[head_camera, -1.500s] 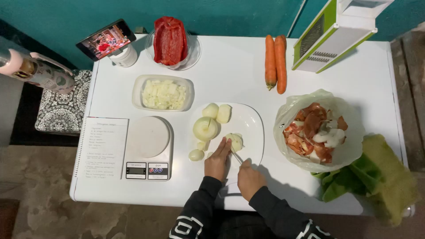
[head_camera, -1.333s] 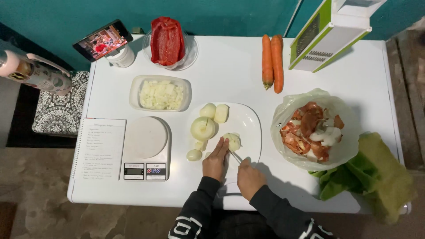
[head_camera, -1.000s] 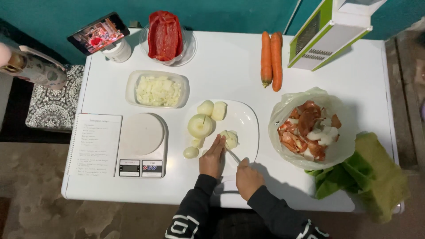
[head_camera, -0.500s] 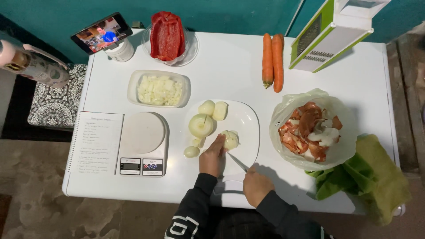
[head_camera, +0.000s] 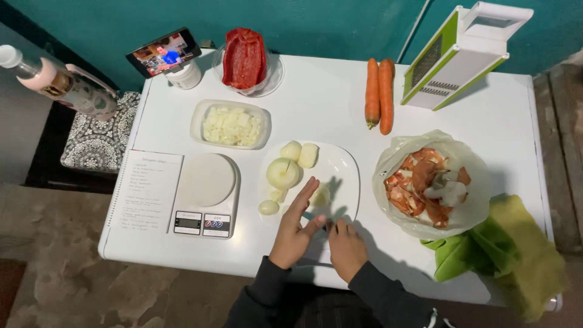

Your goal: Chopping onions on a white surface using a knife.

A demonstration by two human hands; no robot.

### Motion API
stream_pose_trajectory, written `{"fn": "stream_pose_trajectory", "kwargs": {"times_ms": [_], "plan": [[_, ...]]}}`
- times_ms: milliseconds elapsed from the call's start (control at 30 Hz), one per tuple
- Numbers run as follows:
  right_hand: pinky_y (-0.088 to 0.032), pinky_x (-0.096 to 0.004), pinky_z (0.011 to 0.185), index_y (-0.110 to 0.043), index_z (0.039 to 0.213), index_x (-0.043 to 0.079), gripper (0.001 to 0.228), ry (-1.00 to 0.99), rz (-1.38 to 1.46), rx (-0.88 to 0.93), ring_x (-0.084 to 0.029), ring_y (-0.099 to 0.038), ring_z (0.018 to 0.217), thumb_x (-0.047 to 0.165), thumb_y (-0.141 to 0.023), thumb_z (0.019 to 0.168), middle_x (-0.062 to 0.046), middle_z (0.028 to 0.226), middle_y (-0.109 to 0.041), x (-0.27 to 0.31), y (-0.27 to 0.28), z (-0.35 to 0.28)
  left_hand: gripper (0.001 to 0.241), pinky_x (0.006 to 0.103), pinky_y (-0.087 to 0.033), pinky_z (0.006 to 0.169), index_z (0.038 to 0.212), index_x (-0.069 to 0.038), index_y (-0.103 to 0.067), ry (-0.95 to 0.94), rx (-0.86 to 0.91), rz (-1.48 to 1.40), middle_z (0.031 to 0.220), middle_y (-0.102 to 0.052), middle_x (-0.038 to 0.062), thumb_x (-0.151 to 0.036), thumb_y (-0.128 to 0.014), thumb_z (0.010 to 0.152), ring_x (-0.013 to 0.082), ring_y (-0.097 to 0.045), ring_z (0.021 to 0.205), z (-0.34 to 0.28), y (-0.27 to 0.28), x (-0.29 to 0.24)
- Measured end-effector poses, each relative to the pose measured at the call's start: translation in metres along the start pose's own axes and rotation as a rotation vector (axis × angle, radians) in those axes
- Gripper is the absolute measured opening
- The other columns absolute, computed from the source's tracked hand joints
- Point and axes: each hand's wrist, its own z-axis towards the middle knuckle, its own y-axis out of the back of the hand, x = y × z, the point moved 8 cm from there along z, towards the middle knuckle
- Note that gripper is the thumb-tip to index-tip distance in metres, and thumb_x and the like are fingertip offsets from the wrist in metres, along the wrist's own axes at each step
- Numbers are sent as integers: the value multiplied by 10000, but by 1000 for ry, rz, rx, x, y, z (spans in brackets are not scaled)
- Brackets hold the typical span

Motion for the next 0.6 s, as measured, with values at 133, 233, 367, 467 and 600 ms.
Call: {"fn": "stream_pose_trajectory", "kwargs": {"times_ms": [133,233,367,467,600], "plan": [[-479,-497,870,-592,1198,7,354,113,135,-207,-413,-579,996,99,-616,857,-179,1116,-602,4,7,11,713,477,-313,1231,1593,-139,-379,-93,5,169,1721,-282,140,-16,-644,943,350,-306,1579,-18,-6,-59],[-464,-504,821,-655,1142,0,415,352,140,-407,-443,-572,948,115,-647,743,-212,1098,-618,21,46,-2,726,508,-275,1232,1589,-98,-364,-138,-51,360,1708,-254,180,51,-581,912,400,-257,1574,-28,-7,-93],[-500,-457,804,-699,1101,8,350,307,321,-379,-413,-618,945,83,-661,761,-199,1042,-667,33,116,-20,747,544,-205,1259,1585,-51,-365,-232,-97,515,1694,-266,213,117,-523,875,429,-247,1576,-40,-10,-117],[-549,-301,766,-719,1049,-8,169,76,869,-251,-173,-706,819,60,-676,900,-72,886,-716,32,173,-42,796,570,-175,1266,1577,-38,-374,-266,-109,612,1691,-278,217,147,-501,813,431,-255,1576,-45,-15,-126],[-538,-262,763,-758,1012,12,151,110,973,-252,-108,-670,812,118,-714,914,-48,890,-719,43,214,-72,861,593,-159,1254,1577,-34,-359,-292,-110,701,1687,-274,211,123,-522,747,421,-263,1566,-47,-28,-131]]}}
